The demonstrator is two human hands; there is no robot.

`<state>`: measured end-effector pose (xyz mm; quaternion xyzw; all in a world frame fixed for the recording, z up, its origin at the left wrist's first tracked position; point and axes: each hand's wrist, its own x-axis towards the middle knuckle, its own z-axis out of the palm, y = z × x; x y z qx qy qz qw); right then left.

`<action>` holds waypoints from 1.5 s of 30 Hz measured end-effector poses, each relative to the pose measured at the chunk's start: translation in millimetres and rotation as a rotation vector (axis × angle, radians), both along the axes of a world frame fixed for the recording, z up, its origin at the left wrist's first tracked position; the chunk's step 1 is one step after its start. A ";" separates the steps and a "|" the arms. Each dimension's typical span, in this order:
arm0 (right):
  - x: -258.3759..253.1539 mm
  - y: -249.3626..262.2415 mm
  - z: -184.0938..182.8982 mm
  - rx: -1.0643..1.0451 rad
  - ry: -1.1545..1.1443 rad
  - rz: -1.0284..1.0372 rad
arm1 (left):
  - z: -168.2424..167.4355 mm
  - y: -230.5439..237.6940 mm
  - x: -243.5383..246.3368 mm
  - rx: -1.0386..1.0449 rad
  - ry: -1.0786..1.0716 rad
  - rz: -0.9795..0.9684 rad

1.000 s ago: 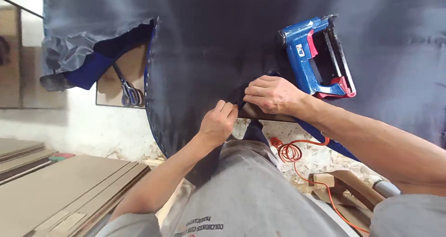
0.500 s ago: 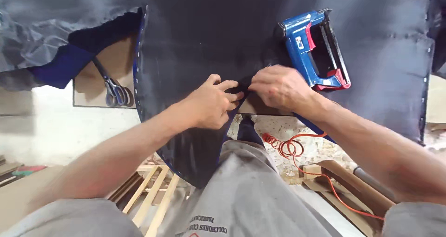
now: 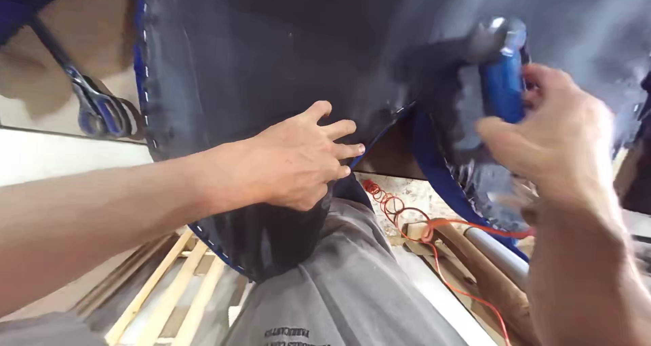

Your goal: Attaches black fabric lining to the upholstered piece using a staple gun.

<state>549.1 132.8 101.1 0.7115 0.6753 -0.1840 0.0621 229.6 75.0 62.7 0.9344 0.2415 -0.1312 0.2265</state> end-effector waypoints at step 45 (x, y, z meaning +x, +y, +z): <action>40.0 29.8 -43.1 0.201 0.159 0.470 | -42.2 -51.2 128.3 0.466 -0.297 1.359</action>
